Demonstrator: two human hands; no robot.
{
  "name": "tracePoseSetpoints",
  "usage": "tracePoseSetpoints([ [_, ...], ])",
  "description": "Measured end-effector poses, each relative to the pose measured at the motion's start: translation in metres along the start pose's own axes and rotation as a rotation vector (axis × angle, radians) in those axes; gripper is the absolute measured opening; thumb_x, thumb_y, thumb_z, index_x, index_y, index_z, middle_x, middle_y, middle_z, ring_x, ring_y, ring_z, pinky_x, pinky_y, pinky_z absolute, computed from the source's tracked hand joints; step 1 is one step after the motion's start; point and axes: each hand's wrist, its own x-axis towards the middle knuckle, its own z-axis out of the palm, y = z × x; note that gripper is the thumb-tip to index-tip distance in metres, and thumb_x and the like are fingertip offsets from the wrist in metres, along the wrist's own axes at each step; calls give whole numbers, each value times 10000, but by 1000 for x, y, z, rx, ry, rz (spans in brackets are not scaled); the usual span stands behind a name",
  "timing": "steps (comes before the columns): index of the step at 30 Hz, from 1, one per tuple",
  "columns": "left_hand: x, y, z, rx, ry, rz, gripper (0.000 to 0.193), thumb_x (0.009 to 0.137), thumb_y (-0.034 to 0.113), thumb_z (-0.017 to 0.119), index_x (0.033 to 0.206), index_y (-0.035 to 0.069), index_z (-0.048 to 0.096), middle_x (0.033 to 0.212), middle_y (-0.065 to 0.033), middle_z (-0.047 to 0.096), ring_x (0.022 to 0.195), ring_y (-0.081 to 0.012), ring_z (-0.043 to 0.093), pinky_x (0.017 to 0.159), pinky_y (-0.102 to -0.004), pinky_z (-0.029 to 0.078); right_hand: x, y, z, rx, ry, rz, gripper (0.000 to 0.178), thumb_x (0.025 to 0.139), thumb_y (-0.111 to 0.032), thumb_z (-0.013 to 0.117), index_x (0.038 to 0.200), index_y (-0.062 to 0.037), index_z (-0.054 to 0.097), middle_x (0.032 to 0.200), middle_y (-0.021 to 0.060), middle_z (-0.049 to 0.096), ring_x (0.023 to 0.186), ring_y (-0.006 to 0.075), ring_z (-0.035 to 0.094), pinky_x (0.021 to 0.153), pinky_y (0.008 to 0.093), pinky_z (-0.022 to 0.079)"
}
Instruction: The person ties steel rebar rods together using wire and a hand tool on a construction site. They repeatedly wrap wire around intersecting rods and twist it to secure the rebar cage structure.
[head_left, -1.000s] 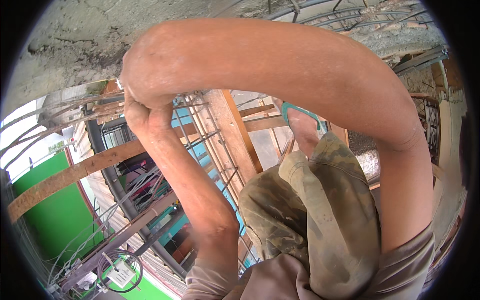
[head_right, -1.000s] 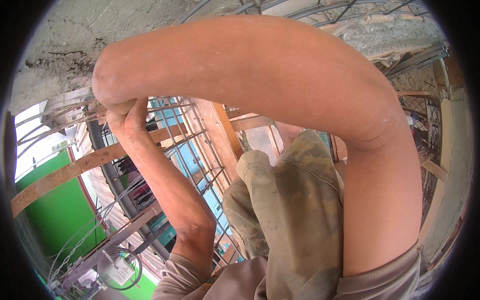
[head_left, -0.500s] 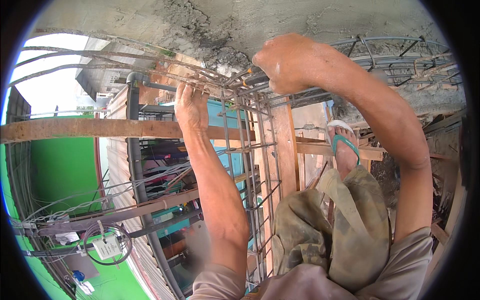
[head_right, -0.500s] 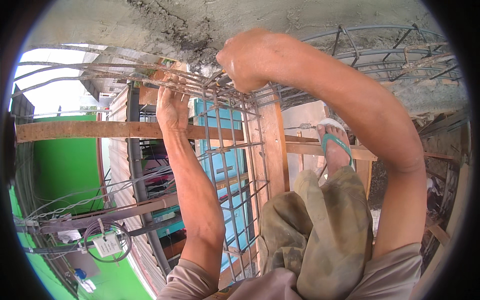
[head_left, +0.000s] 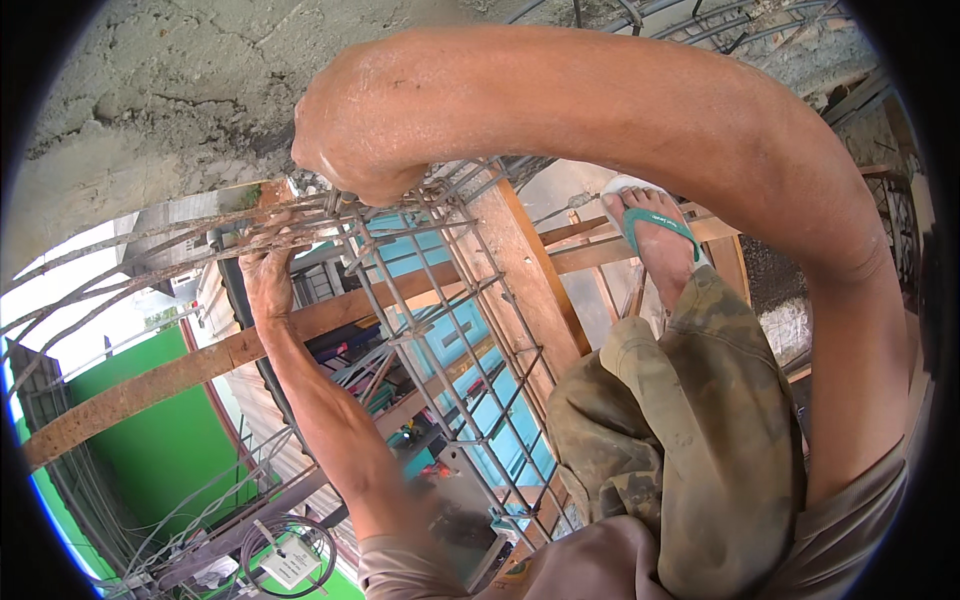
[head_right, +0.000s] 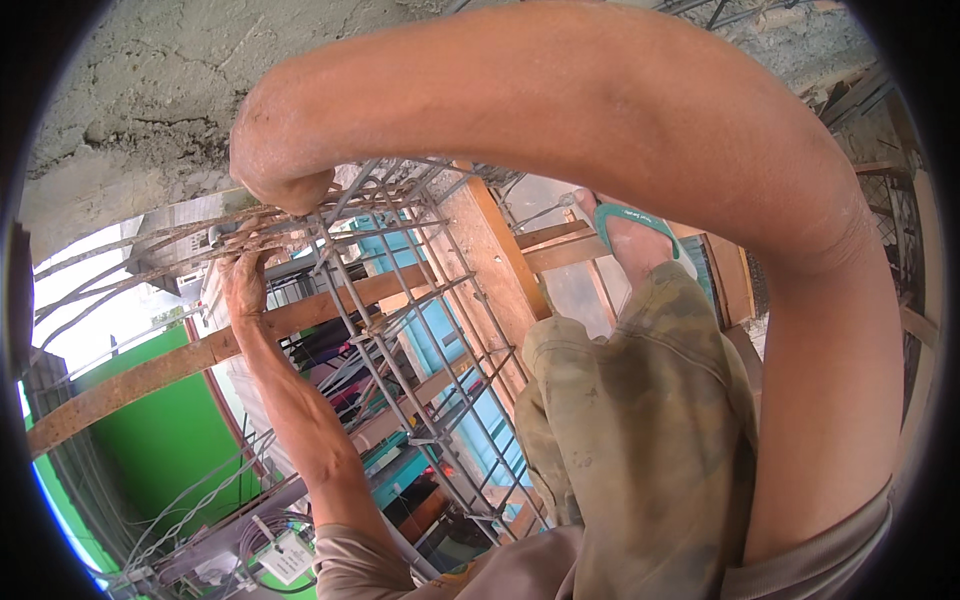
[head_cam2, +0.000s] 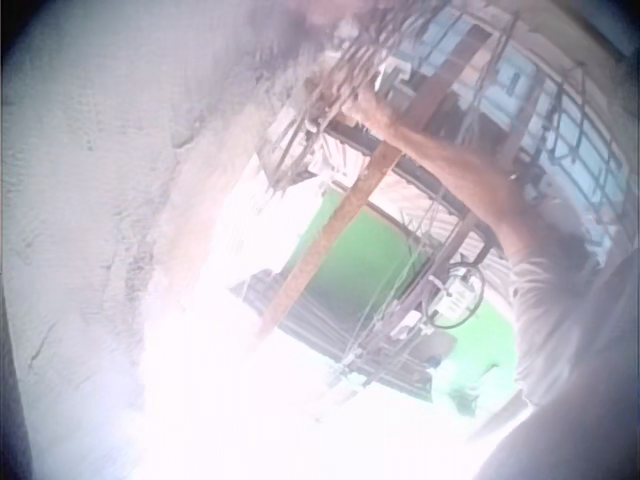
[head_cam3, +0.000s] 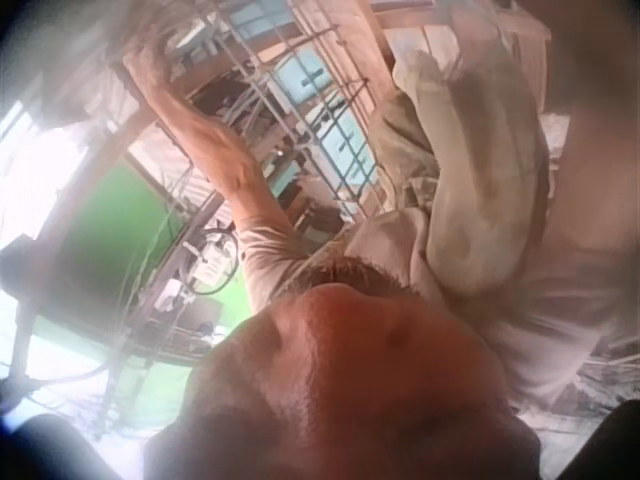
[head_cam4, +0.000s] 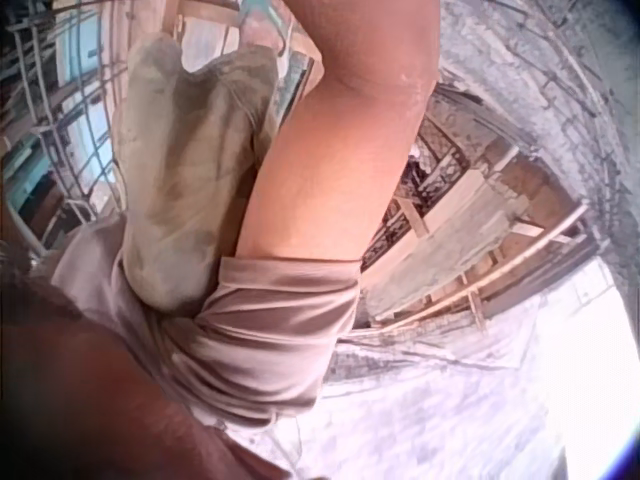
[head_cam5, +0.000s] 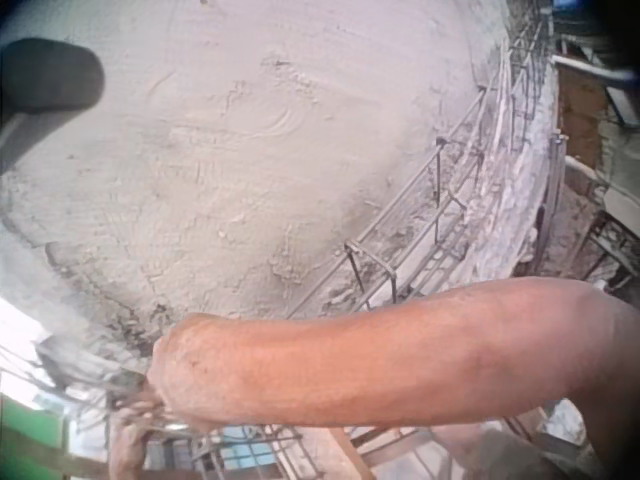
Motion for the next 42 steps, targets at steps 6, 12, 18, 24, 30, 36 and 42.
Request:
tracePoseSetpoints([
  [6,10,-4,18,74,103,224,246,910,111,658,1100,-45,655,999,-127,690,886,-183,654,791,-313,544,-13,3,-1,-62,12,19,274,700,-173,715,960,-98,755,1024,102,715,908,272,682,712,429,556],
  [12,5,-12,5,209,96,214,258,923,151,652,1096,-40,651,965,-125,697,780,-131,616,654,-243,465,-10,4,12,-29,54,-44,223,697,-131,703,910,-89,751,963,110,716,866,267,691,690,418,562],
  [18,5,-23,-2,44,125,249,206,916,61,634,1083,-59,642,1037,-154,678,889,-225,667,766,-311,531,-19,9,15,4,100,-42,176,693,-89,691,859,-79,747,903,117,716,823,263,699,669,408,567],
  [24,9,-23,-7,-169,166,201,302,916,59,624,1186,-69,581,1134,-186,650,1048,-308,640,863,-377,550,-14,13,16,39,133,-26,137,689,-47,679,809,-70,742,843,125,717,781,258,708,648,398,573],
  [30,4,8,-20,-236,47,220,511,991,299,519,1339,-67,441,1268,-208,567,1137,-299,574,928,-384,496,-13,13,29,60,220,-25,141,682,-32,691,818,-49,725,792,144,709,764,254,710,646,381,571],
  [36,1,7,-22,-481,-3,310,601,979,451,483,1308,-52,486,1225,-197,593,1128,-263,549,935,-390,486,-12,10,36,83,283,-44,183,676,-21,688,859,-25,700,759,165,696,746,263,707,652,372,565],
  [42,-22,39,17,-79,204,328,488,828,-60,666,1285,-46,495,1214,-194,603,1067,-221,603,909,-348,502,-16,9,43,120,279,-1,370,685,-1,673,1052,2,625,738,194,672,747,312,697,636,412,548],
])
